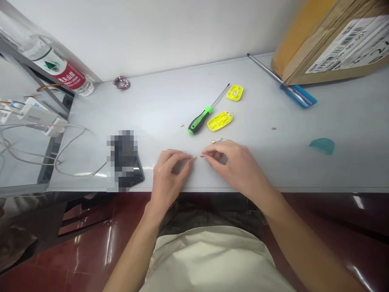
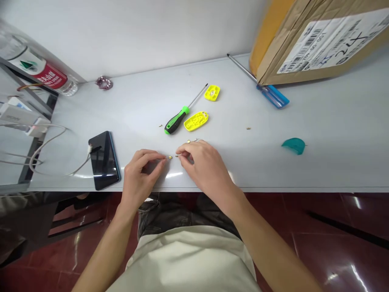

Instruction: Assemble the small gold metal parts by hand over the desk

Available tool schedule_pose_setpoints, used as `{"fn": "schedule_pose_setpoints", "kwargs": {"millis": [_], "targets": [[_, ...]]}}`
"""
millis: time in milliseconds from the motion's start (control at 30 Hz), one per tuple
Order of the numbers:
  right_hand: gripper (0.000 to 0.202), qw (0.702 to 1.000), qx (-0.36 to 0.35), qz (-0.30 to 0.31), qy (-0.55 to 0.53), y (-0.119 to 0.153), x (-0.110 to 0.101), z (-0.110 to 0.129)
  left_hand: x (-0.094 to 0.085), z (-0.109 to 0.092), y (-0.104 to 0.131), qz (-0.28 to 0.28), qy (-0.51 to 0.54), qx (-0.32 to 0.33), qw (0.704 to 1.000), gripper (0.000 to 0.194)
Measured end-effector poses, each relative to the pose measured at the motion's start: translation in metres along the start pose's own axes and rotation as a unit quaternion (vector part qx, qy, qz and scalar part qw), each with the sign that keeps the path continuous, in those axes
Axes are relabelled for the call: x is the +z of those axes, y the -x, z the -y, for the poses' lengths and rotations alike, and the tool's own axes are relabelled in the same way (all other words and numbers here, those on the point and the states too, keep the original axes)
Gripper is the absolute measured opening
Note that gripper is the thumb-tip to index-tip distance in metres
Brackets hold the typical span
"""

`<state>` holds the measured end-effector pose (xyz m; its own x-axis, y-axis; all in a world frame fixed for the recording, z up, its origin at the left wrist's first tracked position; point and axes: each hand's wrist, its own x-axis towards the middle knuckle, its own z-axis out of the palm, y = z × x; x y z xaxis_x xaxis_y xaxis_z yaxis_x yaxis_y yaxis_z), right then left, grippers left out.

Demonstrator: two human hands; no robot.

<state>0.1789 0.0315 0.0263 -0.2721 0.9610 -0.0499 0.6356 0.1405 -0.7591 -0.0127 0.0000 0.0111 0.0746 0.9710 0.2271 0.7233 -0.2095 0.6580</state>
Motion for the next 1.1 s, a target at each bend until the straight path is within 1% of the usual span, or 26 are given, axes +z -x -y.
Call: {"fn": "schedule_pose_setpoints", "kwargs": {"millis": [100, 167, 233, 333, 433, 533, 633, 700, 867, 1033, 1100], "targets": [[0.015, 1.000, -0.002, 0.010, -0.021, -0.001, 0.002, 0.001, -0.008, 0.005, -0.006, -0.001, -0.068, 0.027, 0.997, 0.008], [0.015, 1.000, -0.001, 0.008, -0.024, -0.002, 0.004, 0.000, -0.012, 0.008, -0.010, 0.008, -0.086, 0.027, 0.996, 0.011], [0.014, 1.000, 0.007, 0.003, -0.025, -0.002, 0.005, -0.001, -0.012, 0.010, -0.012, 0.022, -0.078, 0.029, 0.996, 0.017], [0.012, 0.999, 0.009, -0.003, -0.033, -0.002, 0.005, -0.002, -0.009, 0.009, -0.013, 0.054, -0.044, 0.052, 0.996, 0.024], [0.012, 0.999, 0.009, -0.015, -0.040, -0.001, 0.006, -0.001, -0.003, 0.008, -0.014, 0.077, -0.021, 0.066, 0.995, 0.018], [0.011, 0.998, 0.015, -0.042, -0.044, 0.000, 0.009, 0.001, 0.000, 0.008, -0.014, 0.071, -0.013, 0.067, 0.995, 0.012], [0.010, 0.996, 0.029, -0.074, -0.044, 0.002, 0.015, 0.004, 0.001, 0.010, -0.014, 0.058, -0.007, 0.069, 0.996, 0.010], [0.011, 0.994, 0.045, -0.084, -0.049, 0.003, 0.017, 0.007, 0.001, 0.011, -0.013, 0.049, -0.002, 0.067, 0.997, 0.009], [0.011, 0.989, 0.077, -0.076, -0.105, 0.004, 0.019, 0.011, -0.002, 0.013, -0.011, 0.022, 0.027, 0.053, 0.998, 0.009], [0.016, 0.981, 0.082, -0.077, -0.158, 0.006, 0.018, 0.012, -0.005, 0.011, -0.012, 0.038, 0.072, 0.032, 0.996, 0.006], [0.017, 0.980, 0.085, -0.074, -0.165, 0.006, 0.017, 0.013, -0.006, 0.011, -0.012, 0.036, 0.089, 0.025, 0.995, 0.005]]}}
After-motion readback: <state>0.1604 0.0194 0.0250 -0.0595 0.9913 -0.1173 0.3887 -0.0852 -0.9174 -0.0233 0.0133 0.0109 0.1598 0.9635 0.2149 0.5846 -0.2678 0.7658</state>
